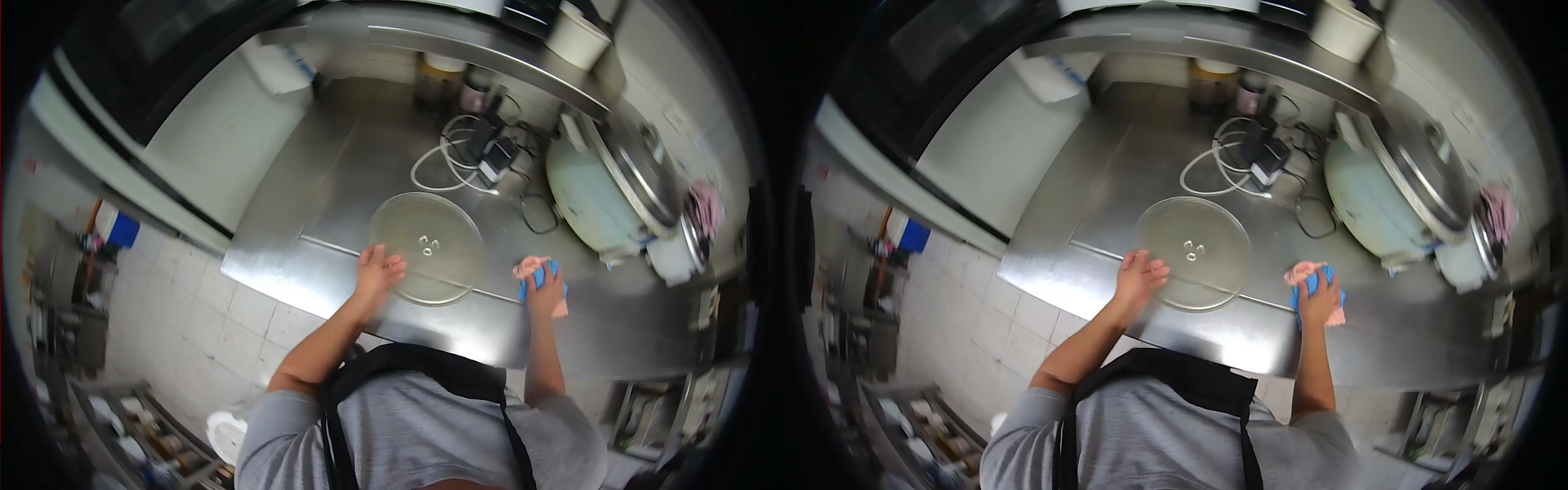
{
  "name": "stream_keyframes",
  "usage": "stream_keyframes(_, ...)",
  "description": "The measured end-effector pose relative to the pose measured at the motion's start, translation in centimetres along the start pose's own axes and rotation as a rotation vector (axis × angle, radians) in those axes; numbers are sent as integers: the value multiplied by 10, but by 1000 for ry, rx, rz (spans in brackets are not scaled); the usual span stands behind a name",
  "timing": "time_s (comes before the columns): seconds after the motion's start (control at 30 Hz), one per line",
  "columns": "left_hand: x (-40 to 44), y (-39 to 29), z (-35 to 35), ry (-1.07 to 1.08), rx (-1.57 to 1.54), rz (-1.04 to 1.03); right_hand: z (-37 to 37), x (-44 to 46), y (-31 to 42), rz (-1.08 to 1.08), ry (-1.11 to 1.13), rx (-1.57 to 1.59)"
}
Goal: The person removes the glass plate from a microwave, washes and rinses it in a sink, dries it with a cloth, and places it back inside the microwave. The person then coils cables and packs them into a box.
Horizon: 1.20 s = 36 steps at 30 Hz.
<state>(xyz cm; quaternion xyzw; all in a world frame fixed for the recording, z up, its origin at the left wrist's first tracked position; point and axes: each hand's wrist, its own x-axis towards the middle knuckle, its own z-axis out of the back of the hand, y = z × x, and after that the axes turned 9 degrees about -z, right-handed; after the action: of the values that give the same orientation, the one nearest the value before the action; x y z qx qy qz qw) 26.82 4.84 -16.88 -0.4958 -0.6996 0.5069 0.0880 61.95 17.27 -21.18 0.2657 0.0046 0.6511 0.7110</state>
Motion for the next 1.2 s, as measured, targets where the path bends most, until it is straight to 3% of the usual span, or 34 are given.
stream_keyframes(0.23, -90, -74, 146, -232, -126, -278, 4, 4, -1, 53, 15, -29)
stream_keyframes(0.3, -128, -91, 188, -400, -113, -374, 0, 3, 4, 4, 46, -83)
stream_keyframes(0.4, -175, -108, 250, -621, -160, -468, 42, -23, 119, -299, 33, -494)
stream_keyframes(0.47, -207, -112, 300, -711, -218, -570, 26, -30, 170, -10, -94, -371)
stream_keyframes(0.53, -232, -120, 344, -785, -232, -613, -4, -53, 240, 308, 7, 210)
stream_keyframes(0.6, -259, -126, 388, -871, -269, -673, -18, -98, 334, 587, 340, 521)
stream_keyframes(0.67, -284, -144, 425, -923, -324, -705, -12, -173, 427, 695, 800, 667)
stream_keyframes(0.77, -318, -167, 476, -1014, -379, -755, 0, -281, 520, 947, 1204, 645)
stream_keyframes(0.87, -344, -207, 549, -1058, -429, -852, -21, -366, 576, 1004, 1423, 516)
stream_keyframes(1.07, -335, -284, 670, -1061, -489, -1053, -67, -408, 673, 859, 1455, 309)
stream_keyframes(1.2, -324, -323, 766, -1163, -513, -1113, -122, -448, 798, 982, 1373, 252)
